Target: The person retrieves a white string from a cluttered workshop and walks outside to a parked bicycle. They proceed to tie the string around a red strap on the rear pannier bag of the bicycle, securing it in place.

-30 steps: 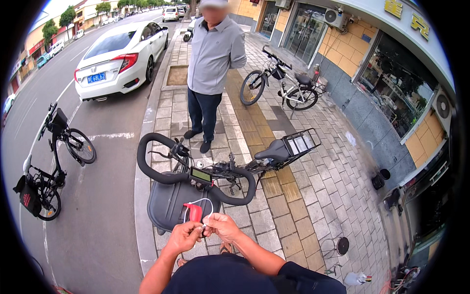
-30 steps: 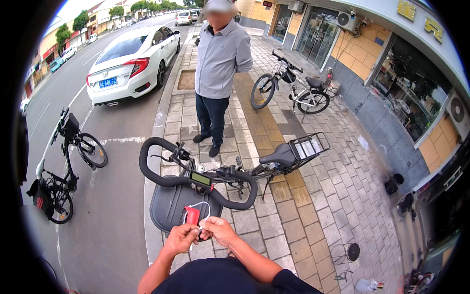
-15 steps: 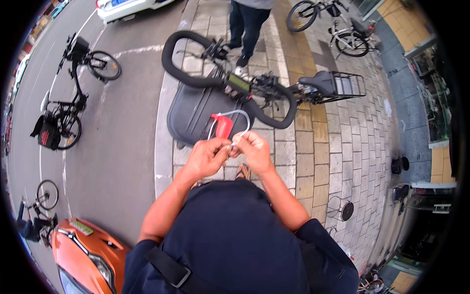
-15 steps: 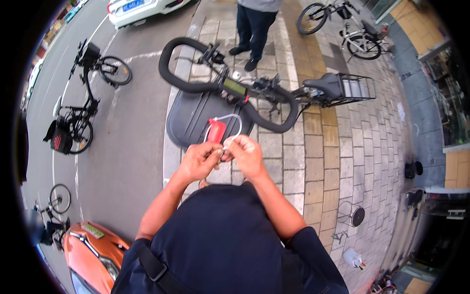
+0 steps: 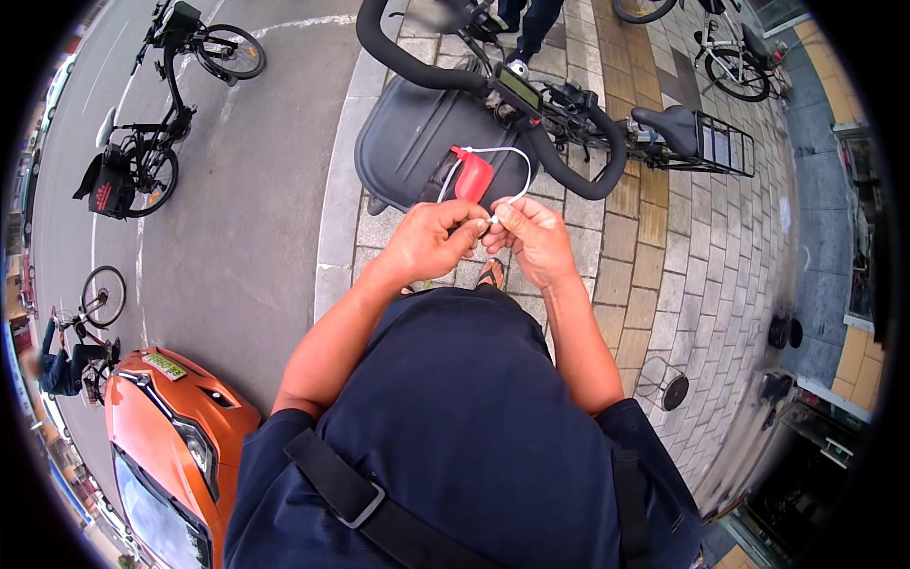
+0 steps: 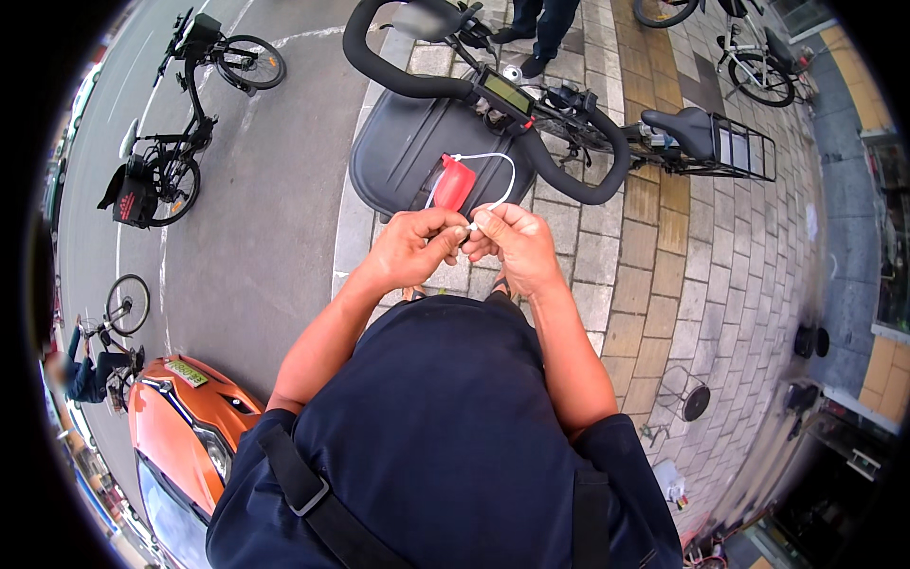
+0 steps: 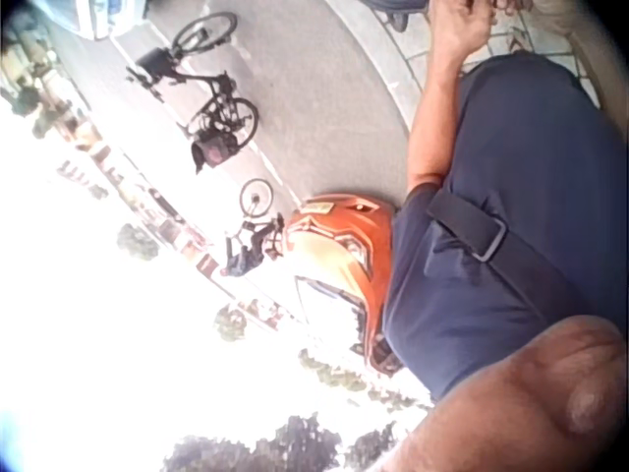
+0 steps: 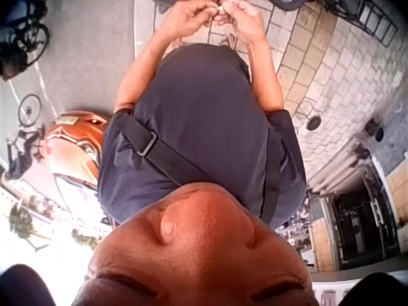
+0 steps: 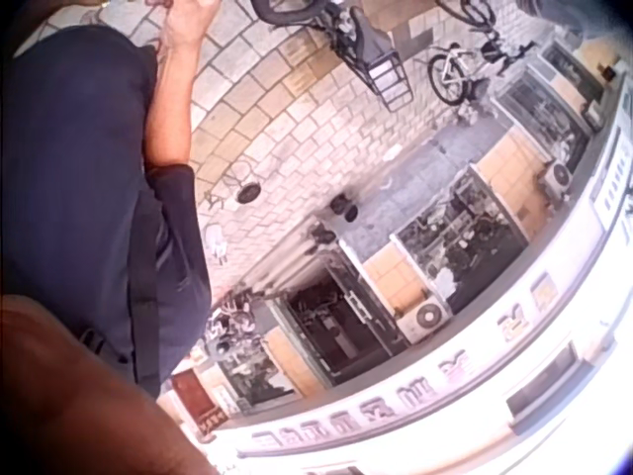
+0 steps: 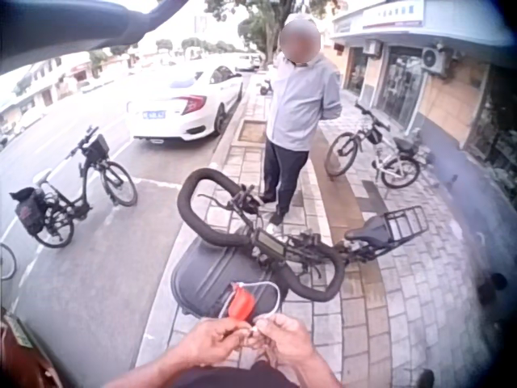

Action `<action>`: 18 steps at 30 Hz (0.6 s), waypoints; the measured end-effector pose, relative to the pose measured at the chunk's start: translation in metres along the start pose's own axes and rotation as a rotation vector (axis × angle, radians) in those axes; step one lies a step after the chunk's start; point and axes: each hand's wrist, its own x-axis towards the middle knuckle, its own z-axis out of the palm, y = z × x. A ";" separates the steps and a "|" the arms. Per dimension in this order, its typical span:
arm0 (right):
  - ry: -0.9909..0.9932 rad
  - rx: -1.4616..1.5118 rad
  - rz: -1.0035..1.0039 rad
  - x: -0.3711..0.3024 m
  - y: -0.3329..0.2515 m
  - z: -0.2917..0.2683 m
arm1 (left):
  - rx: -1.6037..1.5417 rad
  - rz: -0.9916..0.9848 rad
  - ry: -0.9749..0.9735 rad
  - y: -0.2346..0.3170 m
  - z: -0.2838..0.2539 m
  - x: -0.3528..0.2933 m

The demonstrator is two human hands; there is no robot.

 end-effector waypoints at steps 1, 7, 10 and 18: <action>0.007 0.004 0.001 0.000 0.001 0.000 | 0.003 0.016 0.001 -0.001 0.001 0.000; 0.059 -0.043 -0.074 -0.005 0.008 0.006 | 0.081 0.048 0.013 0.003 0.003 -0.004; 0.111 -0.090 -0.153 -0.007 0.018 0.010 | -0.003 -0.021 0.029 0.002 0.009 -0.006; 0.011 0.040 -0.074 0.000 0.002 -0.006 | 0.107 0.047 0.055 -0.002 0.006 -0.005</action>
